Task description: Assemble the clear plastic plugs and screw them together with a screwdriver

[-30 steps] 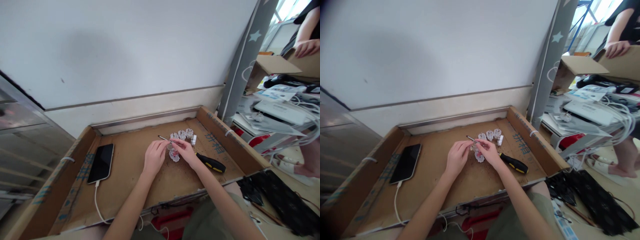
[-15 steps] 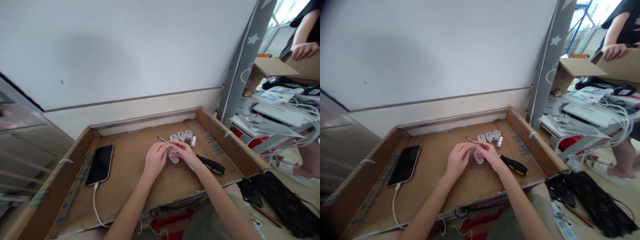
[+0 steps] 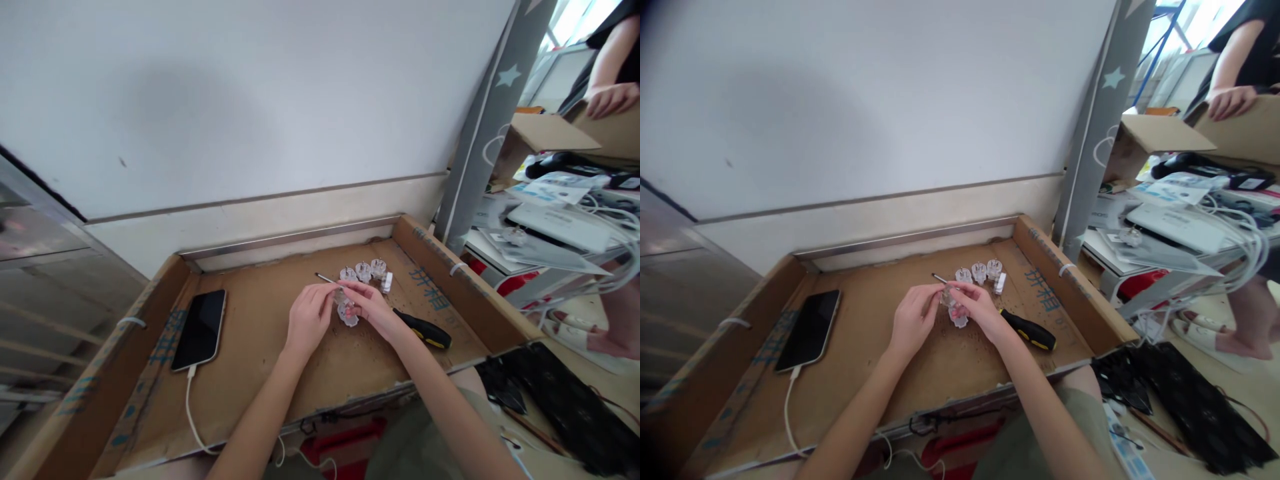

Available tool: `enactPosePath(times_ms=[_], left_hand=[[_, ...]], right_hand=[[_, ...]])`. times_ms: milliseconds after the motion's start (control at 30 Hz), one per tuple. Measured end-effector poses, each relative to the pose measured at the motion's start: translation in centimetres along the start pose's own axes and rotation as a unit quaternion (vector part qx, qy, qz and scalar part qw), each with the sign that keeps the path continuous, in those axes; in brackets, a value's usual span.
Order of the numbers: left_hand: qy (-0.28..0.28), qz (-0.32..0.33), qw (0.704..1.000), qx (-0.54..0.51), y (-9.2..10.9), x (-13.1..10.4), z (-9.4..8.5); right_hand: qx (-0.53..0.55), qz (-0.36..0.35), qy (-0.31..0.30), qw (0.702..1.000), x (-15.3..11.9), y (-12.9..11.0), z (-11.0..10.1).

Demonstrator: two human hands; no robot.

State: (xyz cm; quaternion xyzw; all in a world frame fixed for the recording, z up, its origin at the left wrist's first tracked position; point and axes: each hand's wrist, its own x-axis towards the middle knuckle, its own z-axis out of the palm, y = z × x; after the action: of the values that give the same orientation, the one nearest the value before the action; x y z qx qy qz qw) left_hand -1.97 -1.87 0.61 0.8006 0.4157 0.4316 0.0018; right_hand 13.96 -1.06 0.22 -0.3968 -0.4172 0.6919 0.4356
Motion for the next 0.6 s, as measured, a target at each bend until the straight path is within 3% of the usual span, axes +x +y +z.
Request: enactPosePath(times_ms=[267,400,500,600], left_hand=[[0.028,0.018,0.999,-0.003,-0.06,-0.03,0.19],[0.015,0.024,0.999,-0.023,0.0,0.0,0.28],[0.031,-0.013,0.999,-0.014,-0.23,0.06,0.21],[0.058,-0.092,0.992,0.07,-0.97,0.07,0.17]], right_hand=[[0.024,-0.005,-0.015,1.0,0.1,0.27,-0.17],[0.031,-0.009,-0.016,0.999,0.23,0.44,-0.29],[0.04,-0.017,-0.005,0.999,0.37,0.52,-0.51],[0.049,-0.025,0.009,0.998,0.48,0.54,-0.73]])
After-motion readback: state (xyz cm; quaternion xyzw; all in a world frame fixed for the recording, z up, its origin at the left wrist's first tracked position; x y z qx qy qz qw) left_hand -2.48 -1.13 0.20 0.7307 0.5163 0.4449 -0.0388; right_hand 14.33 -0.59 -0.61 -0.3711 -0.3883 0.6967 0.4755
